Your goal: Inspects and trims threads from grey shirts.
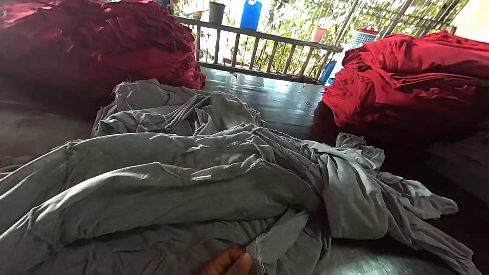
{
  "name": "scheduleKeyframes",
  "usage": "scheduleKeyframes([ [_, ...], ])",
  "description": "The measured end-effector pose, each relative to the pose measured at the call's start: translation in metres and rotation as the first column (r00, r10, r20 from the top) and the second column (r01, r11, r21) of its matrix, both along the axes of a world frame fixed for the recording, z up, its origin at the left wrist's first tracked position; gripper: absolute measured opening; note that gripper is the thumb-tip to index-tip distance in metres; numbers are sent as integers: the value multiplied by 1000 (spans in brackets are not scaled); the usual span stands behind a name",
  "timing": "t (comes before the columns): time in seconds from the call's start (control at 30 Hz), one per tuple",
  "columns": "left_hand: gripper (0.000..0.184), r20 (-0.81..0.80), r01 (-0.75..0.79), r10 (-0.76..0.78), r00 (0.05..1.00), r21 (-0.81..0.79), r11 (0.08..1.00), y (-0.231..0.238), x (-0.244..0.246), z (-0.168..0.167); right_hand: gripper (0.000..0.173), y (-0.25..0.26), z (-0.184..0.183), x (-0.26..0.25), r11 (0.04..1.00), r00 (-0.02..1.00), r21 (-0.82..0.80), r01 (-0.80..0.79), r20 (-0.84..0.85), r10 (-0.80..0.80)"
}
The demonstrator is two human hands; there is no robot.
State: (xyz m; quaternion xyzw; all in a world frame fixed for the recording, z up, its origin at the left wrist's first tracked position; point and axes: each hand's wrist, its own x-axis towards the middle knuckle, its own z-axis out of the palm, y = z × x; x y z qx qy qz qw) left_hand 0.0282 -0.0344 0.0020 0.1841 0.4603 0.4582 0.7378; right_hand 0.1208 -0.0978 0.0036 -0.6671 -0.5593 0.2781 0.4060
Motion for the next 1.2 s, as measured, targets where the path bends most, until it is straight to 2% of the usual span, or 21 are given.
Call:
scheduleKeyframes([
  [0.63, 30, 73, -6, 10, 997, -55, 998, 2, -4, 1, 32, 0, -15, 0, 997, 999, 75, 7, -45, -4],
  [0.83, 31, 61, 37, -38, 997, 27, 999, 5, -8, -12, 33, 0, -17, 2, 997, 996, 79, 15, -91, -8],
  [1.2, 30, 68, 37, -35, 997, -26, 999, 1, -6, -4, 37, 1, -7, -3, 999, 997, 42, 8, -78, -5],
])
